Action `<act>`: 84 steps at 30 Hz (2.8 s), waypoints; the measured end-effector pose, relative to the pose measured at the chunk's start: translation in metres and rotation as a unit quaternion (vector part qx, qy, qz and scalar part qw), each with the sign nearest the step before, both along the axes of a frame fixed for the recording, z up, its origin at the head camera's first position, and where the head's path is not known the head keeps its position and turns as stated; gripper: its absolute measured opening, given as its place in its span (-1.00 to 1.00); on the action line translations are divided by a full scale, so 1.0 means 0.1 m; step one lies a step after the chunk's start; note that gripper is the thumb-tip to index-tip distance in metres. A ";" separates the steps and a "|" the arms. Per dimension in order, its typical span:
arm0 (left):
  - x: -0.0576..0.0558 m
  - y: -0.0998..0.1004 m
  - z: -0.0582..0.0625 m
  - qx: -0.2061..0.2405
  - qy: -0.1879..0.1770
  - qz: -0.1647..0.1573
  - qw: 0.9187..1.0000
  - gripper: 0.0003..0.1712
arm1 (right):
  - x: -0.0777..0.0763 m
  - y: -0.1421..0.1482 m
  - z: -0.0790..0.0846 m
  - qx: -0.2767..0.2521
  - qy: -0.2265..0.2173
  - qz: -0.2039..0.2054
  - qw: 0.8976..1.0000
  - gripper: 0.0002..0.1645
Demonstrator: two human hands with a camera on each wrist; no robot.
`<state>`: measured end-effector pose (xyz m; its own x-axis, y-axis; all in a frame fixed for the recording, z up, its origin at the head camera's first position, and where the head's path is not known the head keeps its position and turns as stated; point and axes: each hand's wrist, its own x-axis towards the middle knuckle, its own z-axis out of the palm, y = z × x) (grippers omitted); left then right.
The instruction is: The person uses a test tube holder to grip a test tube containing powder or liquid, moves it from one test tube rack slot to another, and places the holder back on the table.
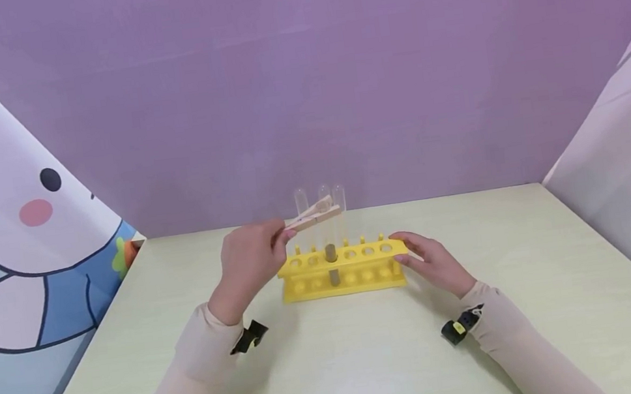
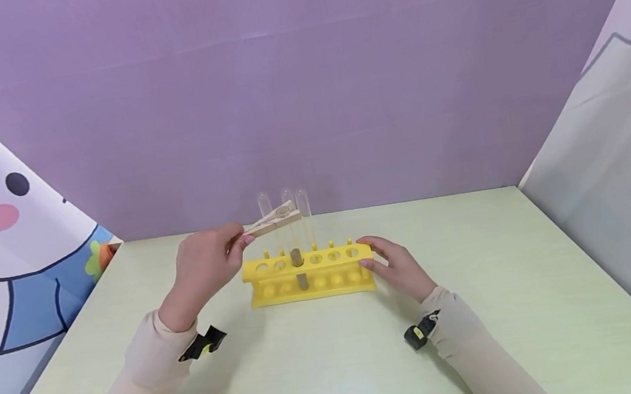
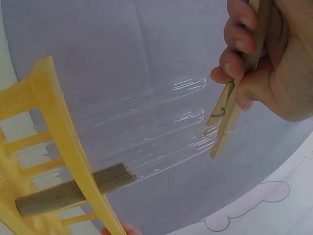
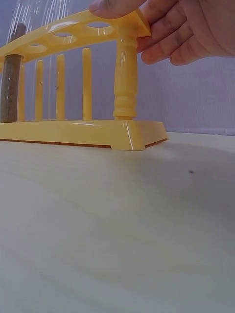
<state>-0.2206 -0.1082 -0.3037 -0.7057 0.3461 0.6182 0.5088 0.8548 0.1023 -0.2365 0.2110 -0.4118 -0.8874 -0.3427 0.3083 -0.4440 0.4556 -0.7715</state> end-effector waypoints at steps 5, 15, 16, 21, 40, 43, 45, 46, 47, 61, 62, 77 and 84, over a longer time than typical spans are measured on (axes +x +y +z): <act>0.00 0.00 0.05 -0.001 0.005 -0.003 1.000 -0.67 | 0.00 0.00 0.00 0.002 -0.001 -0.005 1.000 -0.50; 0.02 0.01 0.14 -0.009 -0.005 -0.001 1.000 -0.75 | 0.00 -0.01 -0.02 0.003 -0.004 -0.008 1.000 -0.49; 0.03 0.01 0.15 -0.009 -0.004 -0.002 1.000 -0.74 | 0.00 -0.01 -0.02 0.003 -0.003 -0.008 1.000 -0.49; 0.05 0.01 0.21 -0.008 0.007 -0.006 1.000 -0.69 | 0.00 0.00 -0.01 0.006 0.007 -0.007 1.000 -0.50; 0.10 -0.22 0.13 0.020 -0.029 0.047 0.998 -0.75 | 0.00 -0.01 -0.02 0.004 0.002 -0.005 1.000 -0.48; 0.10 -0.27 0.10 0.029 -0.036 0.054 0.997 -0.76 | -0.01 0.00 -0.03 0.003 -0.001 -0.004 1.000 -0.48; 0.11 -0.30 0.09 0.033 -0.038 0.057 0.997 -0.75 | -0.01 0.00 -0.04 0.001 -0.002 -0.004 1.000 -0.48; 0.11 -0.32 0.08 0.035 -0.039 0.059 0.997 -0.75 | -0.02 0.01 -0.04 0.001 -0.002 -0.005 1.000 -0.49; 0.11 -0.33 0.08 0.038 -0.041 0.061 0.997 -0.75 | -0.02 0.01 -0.04 0.000 -0.002 -0.004 1.000 -0.49; 0.04 -0.54 -0.13 0.072 -0.067 0.088 0.991 -0.77 | 0.02 0.03 -0.04 -0.001 0.004 -0.005 1.000 -0.51; 0.04 -0.56 -0.16 0.073 -0.072 0.089 0.991 -0.78 | 0.02 0.03 -0.04 0.001 0.002 -0.006 1.000 -0.51; -0.17 -0.78 -0.58 0.060 -0.216 0.099 0.970 -0.71 | 0.23 -0.11 0.28 0.004 -0.004 -0.007 1.000 -0.54; -0.22 -0.82 -0.77 0.058 -0.279 0.085 0.955 -0.71 | 0.20 -0.10 0.25 -0.005 -0.005 0.001 1.000 -0.53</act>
